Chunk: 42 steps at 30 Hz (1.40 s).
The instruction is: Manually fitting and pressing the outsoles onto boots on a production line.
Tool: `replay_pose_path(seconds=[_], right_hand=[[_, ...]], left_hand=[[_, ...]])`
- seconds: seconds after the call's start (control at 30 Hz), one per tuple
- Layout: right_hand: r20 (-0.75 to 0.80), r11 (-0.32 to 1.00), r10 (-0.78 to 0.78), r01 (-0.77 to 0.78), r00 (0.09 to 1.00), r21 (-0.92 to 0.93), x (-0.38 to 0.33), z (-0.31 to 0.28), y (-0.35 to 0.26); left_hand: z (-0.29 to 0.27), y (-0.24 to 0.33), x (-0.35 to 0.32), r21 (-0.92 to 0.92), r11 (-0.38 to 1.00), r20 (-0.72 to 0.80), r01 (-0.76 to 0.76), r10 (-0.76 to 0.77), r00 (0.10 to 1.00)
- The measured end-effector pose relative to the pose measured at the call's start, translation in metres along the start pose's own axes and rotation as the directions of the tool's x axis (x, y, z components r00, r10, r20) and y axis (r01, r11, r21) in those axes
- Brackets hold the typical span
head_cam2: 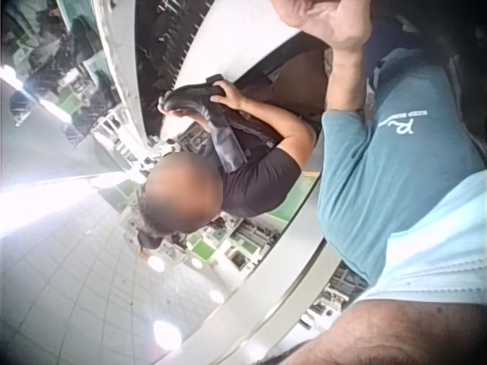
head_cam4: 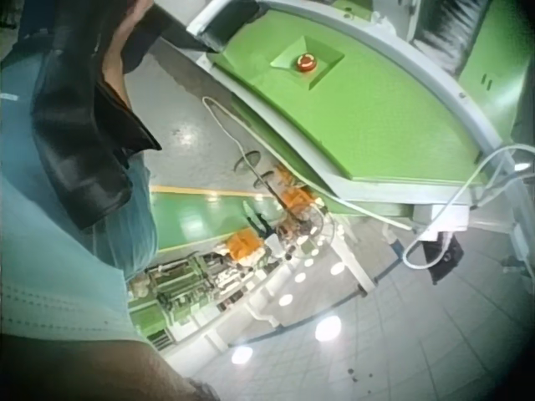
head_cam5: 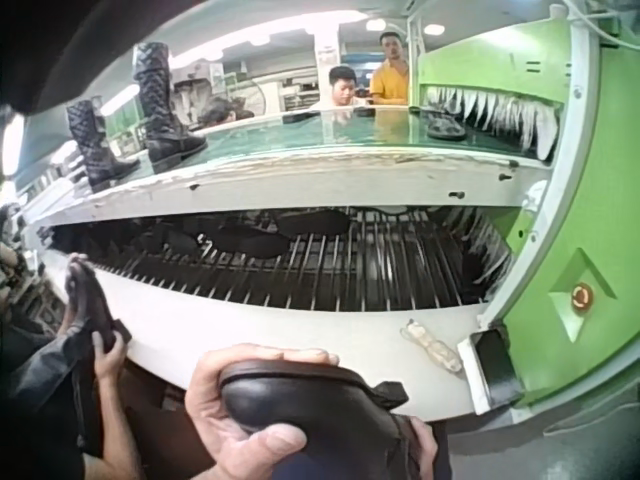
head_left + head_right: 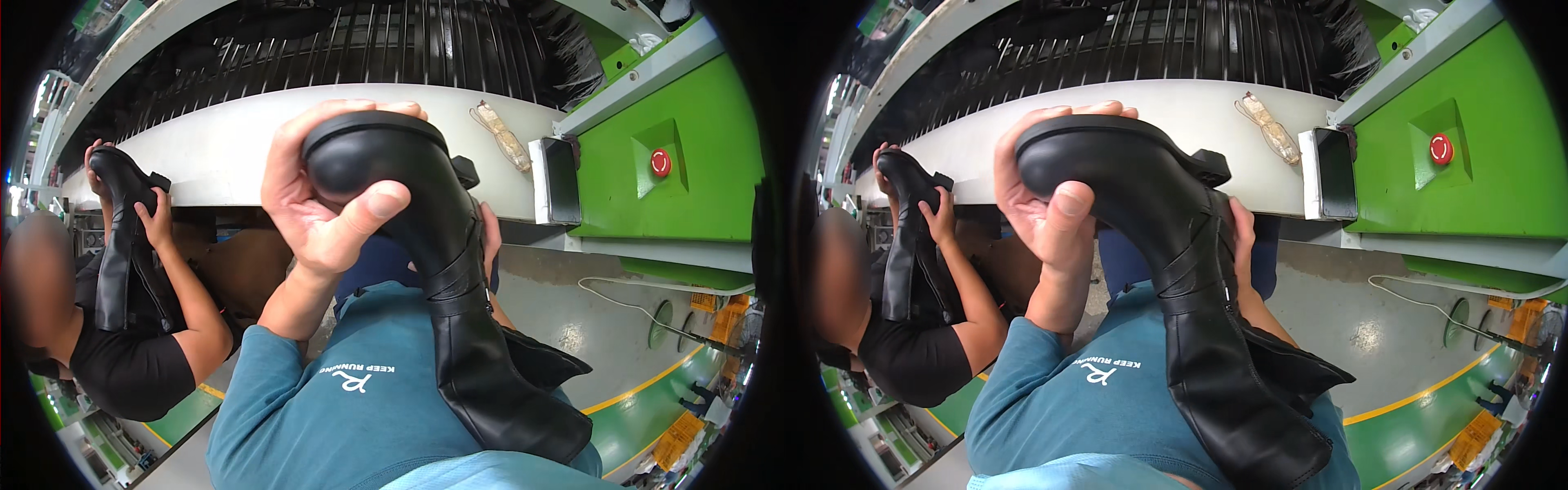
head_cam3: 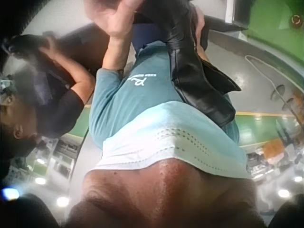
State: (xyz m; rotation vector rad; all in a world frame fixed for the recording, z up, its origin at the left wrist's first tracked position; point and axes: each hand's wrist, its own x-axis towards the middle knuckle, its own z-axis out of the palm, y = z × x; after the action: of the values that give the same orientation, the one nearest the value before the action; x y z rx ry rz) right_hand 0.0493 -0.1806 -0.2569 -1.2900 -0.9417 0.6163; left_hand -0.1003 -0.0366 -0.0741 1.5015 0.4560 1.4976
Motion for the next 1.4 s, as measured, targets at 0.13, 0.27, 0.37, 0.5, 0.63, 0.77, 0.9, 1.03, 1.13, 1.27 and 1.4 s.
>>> replay_pose_path(seconds=[0.13, 0.27, 0.37, 0.5, 0.63, 0.77, 0.9, 1.03, 1.13, 1.27, 1.4], right_hand=[[-0.154, 0.997, -0.069, 0.074, 0.986, 0.027, 0.025, 0.012, -0.039], [-0.066, 0.872, -0.422, 0.385, 0.904, -0.303, 0.058, -0.047, -0.037], [0.066, 0.772, -0.561, 0.55, 0.825, -0.317, 0.085, -0.077, -0.06], [0.192, 0.712, -0.607, 0.635, 0.771, -0.3, 0.103, -0.095, -0.084], [0.214, 0.725, -0.595, 0.633, 0.774, -0.271, 0.103, -0.097, -0.09], [0.203, 0.753, -0.57, 0.605, 0.796, -0.257, 0.1, -0.096, -0.085], [0.214, 0.77, -0.541, 0.581, 0.814, -0.263, 0.103, -0.101, -0.082], [0.244, 0.796, -0.532, 0.577, 0.811, -0.183, 0.114, -0.104, -0.086], [0.275, 0.814, -0.494, 0.55, 0.825, -0.187, 0.116, -0.11, -0.084], [0.315, 0.852, -0.362, 0.448, 0.877, -0.27, 0.116, -0.103, -0.099], [0.362, 0.894, -0.238, 0.349, 0.901, -0.282, 0.147, -0.124, -0.072]], left_hand=[[0.0, -0.015, -0.007, -0.132, 0.99, 0.087, 0.05, -0.039, 0.995], [-0.016, -0.005, 0.0, -0.241, 0.932, 0.22, 0.269, -0.218, 0.951], [-0.043, -0.009, 0.002, 0.069, 0.953, 0.431, 0.296, -0.296, 0.853], [-0.044, -0.008, 0.001, 0.268, 0.942, 0.505, 0.2, -0.314, 0.804], [-0.037, -0.022, -0.01, 0.269, 0.923, 0.457, 0.275, -0.374, 0.807], [-0.036, -0.024, -0.02, 0.236, 0.931, 0.446, 0.28, -0.359, 0.82], [-0.038, -0.031, -0.023, 0.208, 0.928, 0.439, 0.308, -0.371, 0.818], [-0.038, -0.033, -0.023, 0.196, 0.918, 0.426, 0.345, -0.397, 0.813], [-0.039, -0.034, -0.023, 0.182, 0.915, 0.428, 0.359, -0.402, 0.809], [-0.042, -0.032, -0.015, 0.254, 0.879, 0.44, 0.404, -0.477, 0.761], [-0.038, -0.044, -0.008, 0.079, 0.893, 0.461, 0.443, -0.426, 0.778]])
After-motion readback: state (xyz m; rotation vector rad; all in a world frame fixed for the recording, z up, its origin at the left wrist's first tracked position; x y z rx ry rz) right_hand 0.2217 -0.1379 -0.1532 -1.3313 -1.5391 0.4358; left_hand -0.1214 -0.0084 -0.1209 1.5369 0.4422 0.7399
